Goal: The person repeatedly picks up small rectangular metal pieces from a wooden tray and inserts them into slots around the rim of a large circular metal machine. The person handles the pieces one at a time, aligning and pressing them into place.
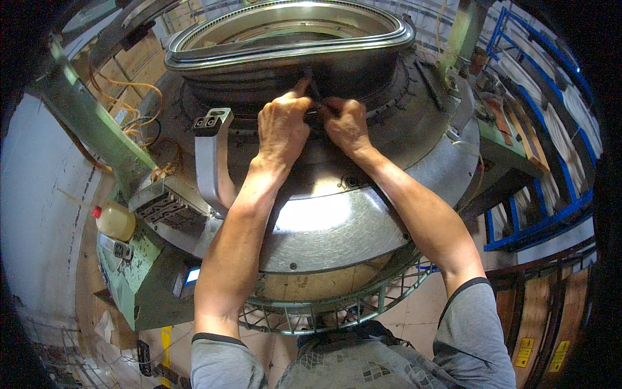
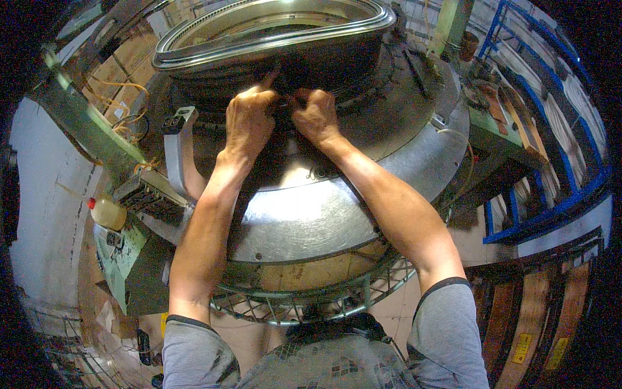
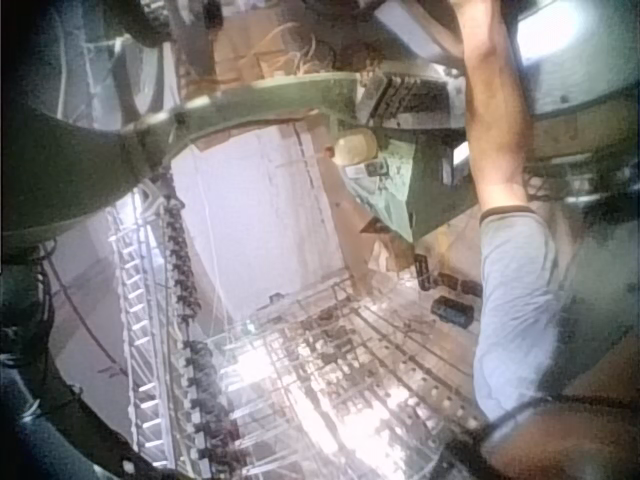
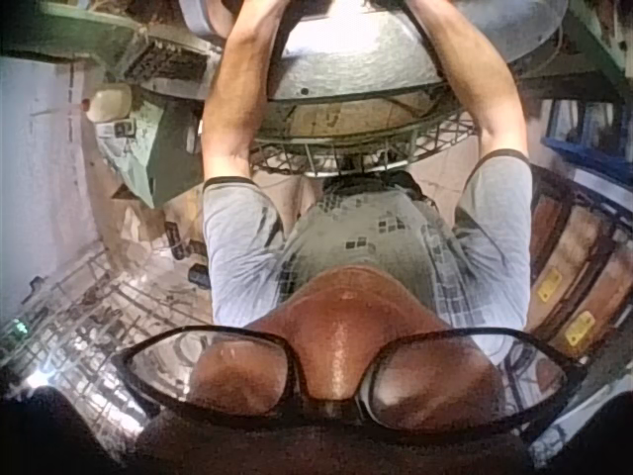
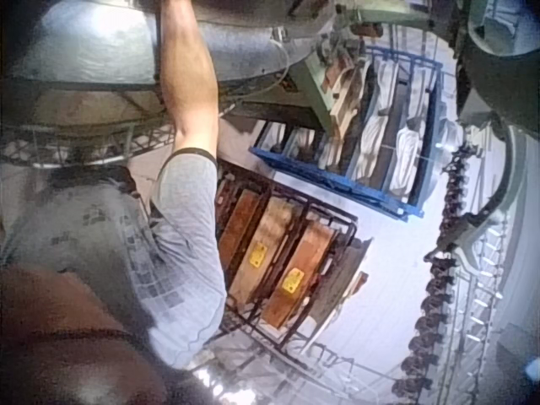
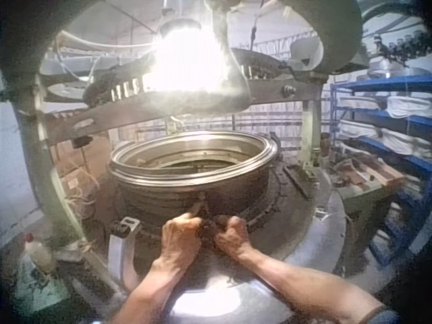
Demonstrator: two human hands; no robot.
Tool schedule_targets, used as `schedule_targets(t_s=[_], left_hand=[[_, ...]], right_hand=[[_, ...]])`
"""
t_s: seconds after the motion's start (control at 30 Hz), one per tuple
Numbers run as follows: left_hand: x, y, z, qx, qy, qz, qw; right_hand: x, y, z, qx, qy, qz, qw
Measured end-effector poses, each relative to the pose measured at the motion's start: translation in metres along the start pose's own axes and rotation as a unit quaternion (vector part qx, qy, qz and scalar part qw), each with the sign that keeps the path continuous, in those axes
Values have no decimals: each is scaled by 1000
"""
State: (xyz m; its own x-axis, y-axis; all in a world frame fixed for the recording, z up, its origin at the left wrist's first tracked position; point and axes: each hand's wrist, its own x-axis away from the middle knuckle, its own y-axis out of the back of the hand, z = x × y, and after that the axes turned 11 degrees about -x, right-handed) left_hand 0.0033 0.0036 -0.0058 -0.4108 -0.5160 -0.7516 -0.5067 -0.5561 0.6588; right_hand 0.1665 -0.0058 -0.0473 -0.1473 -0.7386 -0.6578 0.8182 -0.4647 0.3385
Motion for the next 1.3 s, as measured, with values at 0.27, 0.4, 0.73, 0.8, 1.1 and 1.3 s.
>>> schedule_targets(t_s=[0.27,0.4,0.73,0.8,1.1,1.3], left_hand=[[-8,16,9,-57,4,61,996],[-5,17,12,-72,-22,69,995],[0,15,14,-43,-37,129,990],[1,15,12,-86,-42,155,983],[1,14,12,-52,-33,170,984],[2,11,11,-65,-37,55,996]], right_hand=[[-4,-16,4,133,21,19,991],[1,-15,14,-59,-77,-25,995],[34,-3,20,-28,-107,34,993],[39,-3,21,-82,-155,35,984],[37,0,20,-69,-146,4,987],[24,-12,8,-4,-112,-52,992]])
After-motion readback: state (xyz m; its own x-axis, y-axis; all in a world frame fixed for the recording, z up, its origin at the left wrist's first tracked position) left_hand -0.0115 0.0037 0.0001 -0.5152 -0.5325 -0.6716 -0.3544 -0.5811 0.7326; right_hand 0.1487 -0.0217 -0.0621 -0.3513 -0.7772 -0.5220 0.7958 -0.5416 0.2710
